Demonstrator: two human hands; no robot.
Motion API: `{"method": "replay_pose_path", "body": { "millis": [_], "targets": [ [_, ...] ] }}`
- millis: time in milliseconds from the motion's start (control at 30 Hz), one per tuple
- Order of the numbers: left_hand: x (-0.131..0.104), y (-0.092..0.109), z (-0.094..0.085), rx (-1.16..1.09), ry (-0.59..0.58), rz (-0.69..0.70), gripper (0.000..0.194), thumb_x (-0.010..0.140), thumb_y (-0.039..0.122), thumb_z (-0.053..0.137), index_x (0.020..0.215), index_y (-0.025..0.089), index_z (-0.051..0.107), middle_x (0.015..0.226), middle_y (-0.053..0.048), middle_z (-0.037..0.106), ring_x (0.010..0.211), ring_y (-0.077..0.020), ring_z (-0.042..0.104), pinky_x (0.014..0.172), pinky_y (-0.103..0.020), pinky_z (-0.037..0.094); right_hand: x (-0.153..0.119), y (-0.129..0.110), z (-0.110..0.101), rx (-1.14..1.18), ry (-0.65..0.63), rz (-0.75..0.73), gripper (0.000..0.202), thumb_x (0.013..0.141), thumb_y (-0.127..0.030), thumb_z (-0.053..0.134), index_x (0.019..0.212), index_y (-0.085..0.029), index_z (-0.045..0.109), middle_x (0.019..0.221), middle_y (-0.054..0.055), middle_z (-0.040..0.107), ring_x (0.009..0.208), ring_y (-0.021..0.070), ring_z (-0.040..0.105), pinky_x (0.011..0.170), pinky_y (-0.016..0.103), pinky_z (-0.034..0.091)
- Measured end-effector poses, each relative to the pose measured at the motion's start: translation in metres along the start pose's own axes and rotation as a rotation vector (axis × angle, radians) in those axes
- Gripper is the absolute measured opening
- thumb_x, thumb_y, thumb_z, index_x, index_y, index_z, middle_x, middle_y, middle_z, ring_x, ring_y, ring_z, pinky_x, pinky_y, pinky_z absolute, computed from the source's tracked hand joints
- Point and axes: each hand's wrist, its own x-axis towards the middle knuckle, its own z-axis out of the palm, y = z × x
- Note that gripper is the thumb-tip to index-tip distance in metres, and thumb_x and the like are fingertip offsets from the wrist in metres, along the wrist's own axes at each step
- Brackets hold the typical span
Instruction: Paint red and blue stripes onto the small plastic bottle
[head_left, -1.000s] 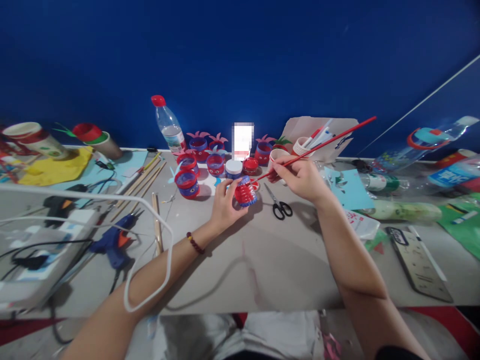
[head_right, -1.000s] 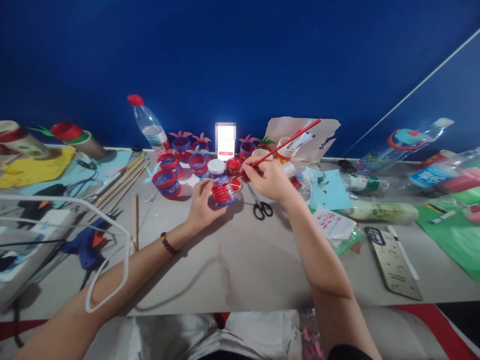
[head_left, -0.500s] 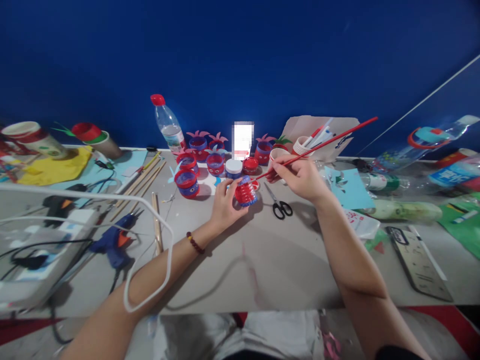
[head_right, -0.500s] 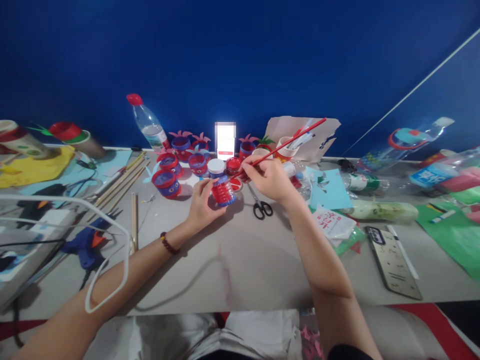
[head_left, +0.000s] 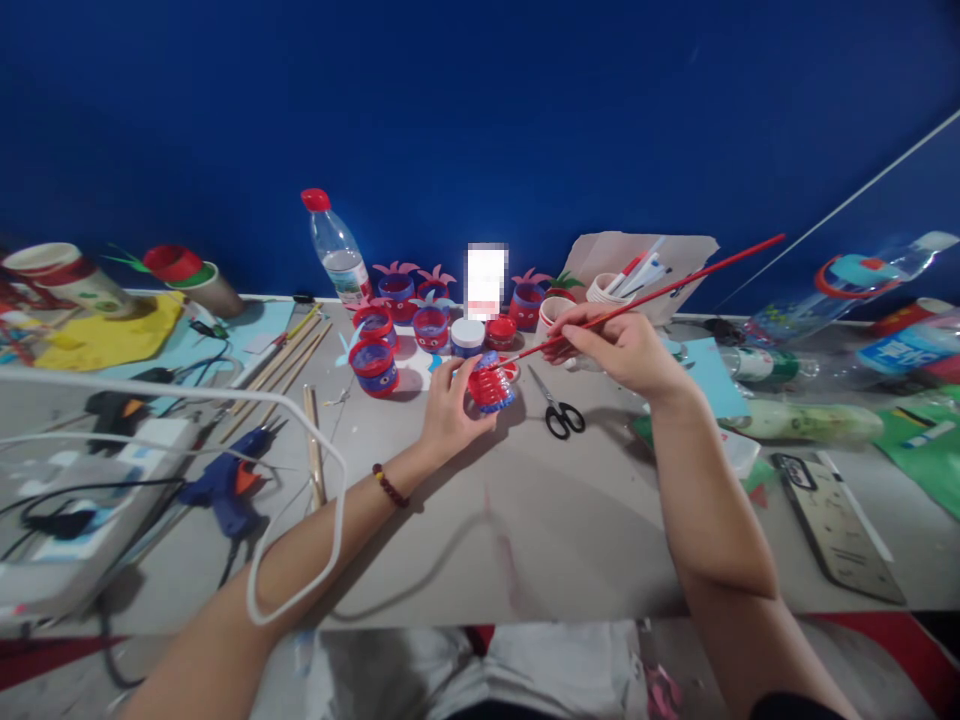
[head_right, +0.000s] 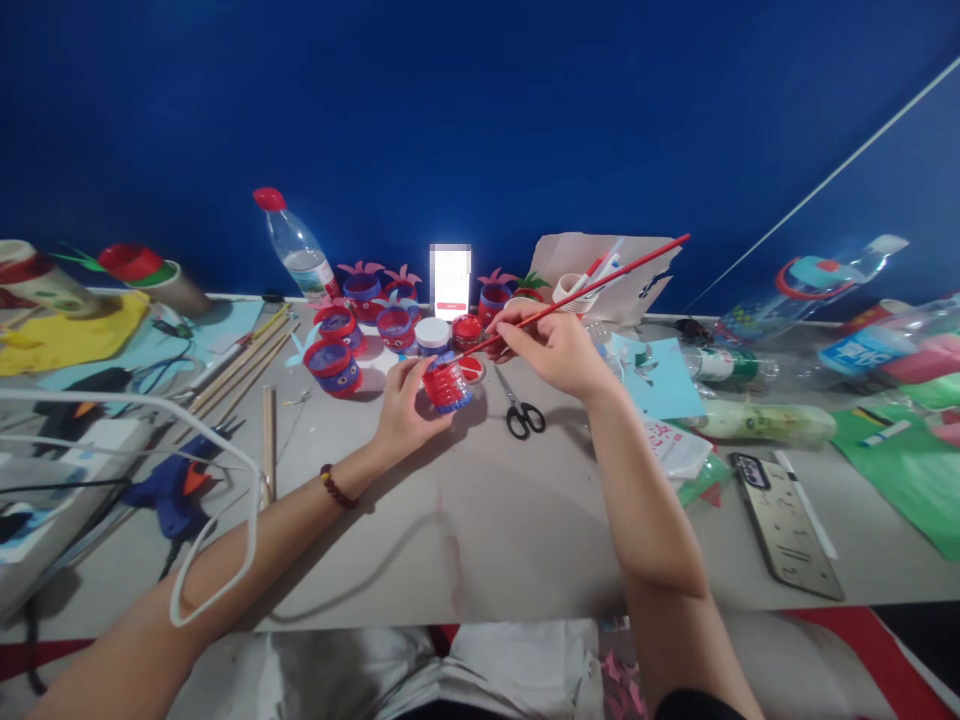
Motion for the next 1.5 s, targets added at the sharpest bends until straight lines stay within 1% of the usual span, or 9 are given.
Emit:
{"method": "replay_pose_path", "body": {
  "millis": [133, 367, 700, 933, 1133, 1233, 1333, 1433, 1500],
  "targets": [
    [0.0, 0.001, -0.001, -0.005, -0.011, -0.035, 0.088, 0.066, 0.023, 0.082, 0.142, 0.029, 0.039, 0.13, -0.01, 0.046, 0.122, -0.0309, 0.051, 0.107, -0.052, 0.046, 0.002, 0.01, -0.006, -0.029, -0.057, 0.03, 0.021, 0.086, -0.039, 0.071, 0.093, -0.02, 0.07, 0.089, 0.006, 0.074, 0.081, 0.021, 0.075, 0.083, 0.039, 0.065],
    [0.001, 0.001, -0.001, -0.011, -0.006, -0.017, 0.088, 0.065, 0.022, 0.083, 0.141, 0.027, 0.041, 0.129, -0.01, 0.047, 0.121, -0.0304, 0.052, 0.107, -0.05, 0.046, 0.009, 0.021, -0.006, -0.031, -0.058, 0.047, 0.022, 0.083, -0.04, 0.072, 0.091, -0.019, 0.07, 0.088, 0.006, 0.075, 0.083, 0.0215, 0.076, 0.087, 0.042, 0.064],
    [0.0, 0.0, 0.0, 0.004, -0.011, -0.013, 0.087, 0.066, 0.024, 0.083, 0.141, 0.026, 0.04, 0.131, -0.01, 0.047, 0.123, -0.0312, 0.052, 0.107, -0.051, 0.046, 0.009, 0.019, -0.005, -0.195, -0.019, 0.066, 0.016, 0.084, -0.036, 0.067, 0.089, -0.021, 0.07, 0.083, 0.005, 0.076, 0.083, 0.0233, 0.076, 0.08, 0.04, 0.064],
    [0.001, 0.001, -0.001, 0.009, -0.024, -0.019, 0.086, 0.066, 0.024, 0.083, 0.141, 0.027, 0.04, 0.13, -0.01, 0.046, 0.123, -0.0312, 0.051, 0.107, -0.05, 0.046, 0.008, 0.019, -0.004, -0.159, -0.024, 0.042, 0.017, 0.085, -0.035, 0.065, 0.091, -0.02, 0.07, 0.087, 0.006, 0.076, 0.085, 0.0231, 0.076, 0.085, 0.041, 0.063],
    [0.001, 0.001, -0.001, 0.008, -0.02, -0.019, 0.087, 0.065, 0.024, 0.083, 0.14, 0.027, 0.04, 0.129, -0.01, 0.047, 0.121, -0.0309, 0.052, 0.107, -0.051, 0.046, 0.007, 0.018, -0.006, -0.212, -0.01, 0.021, 0.016, 0.086, -0.035, 0.065, 0.089, -0.02, 0.07, 0.084, 0.006, 0.075, 0.082, 0.0234, 0.075, 0.08, 0.041, 0.063],
    [0.001, 0.001, -0.001, 0.002, -0.021, -0.013, 0.087, 0.065, 0.024, 0.083, 0.141, 0.027, 0.04, 0.13, -0.01, 0.047, 0.122, -0.0308, 0.052, 0.107, -0.051, 0.045, 0.007, 0.02, -0.006, -0.173, -0.036, 0.018, 0.016, 0.087, -0.034, 0.064, 0.091, -0.021, 0.07, 0.087, 0.006, 0.076, 0.084, 0.0233, 0.076, 0.081, 0.04, 0.063],
    [0.001, 0.001, -0.001, -0.002, -0.012, -0.009, 0.088, 0.064, 0.023, 0.084, 0.141, 0.027, 0.04, 0.129, -0.01, 0.047, 0.121, -0.0306, 0.052, 0.107, -0.051, 0.046, 0.007, 0.02, -0.004, -0.208, -0.053, 0.022, 0.015, 0.087, -0.035, 0.064, 0.091, -0.022, 0.07, 0.084, 0.005, 0.075, 0.082, 0.0229, 0.075, 0.079, 0.04, 0.063],
    [0.001, 0.001, -0.001, -0.002, -0.005, -0.014, 0.088, 0.064, 0.023, 0.084, 0.141, 0.027, 0.04, 0.128, -0.01, 0.048, 0.121, -0.0303, 0.052, 0.107, -0.051, 0.046, 0.007, 0.018, -0.005, -0.262, -0.014, 0.011, 0.016, 0.085, -0.036, 0.066, 0.088, -0.021, 0.07, 0.081, 0.005, 0.075, 0.079, 0.0228, 0.074, 0.076, 0.039, 0.063],
    [0.001, 0.001, -0.001, -0.004, -0.002, -0.015, 0.088, 0.065, 0.023, 0.084, 0.141, 0.027, 0.04, 0.129, -0.01, 0.048, 0.121, -0.0303, 0.052, 0.107, -0.05, 0.046, 0.007, 0.017, -0.007, -0.241, 0.003, -0.003, 0.017, 0.084, -0.036, 0.067, 0.088, -0.02, 0.07, 0.084, 0.005, 0.075, 0.081, 0.0228, 0.075, 0.079, 0.039, 0.063]
  ]
}}
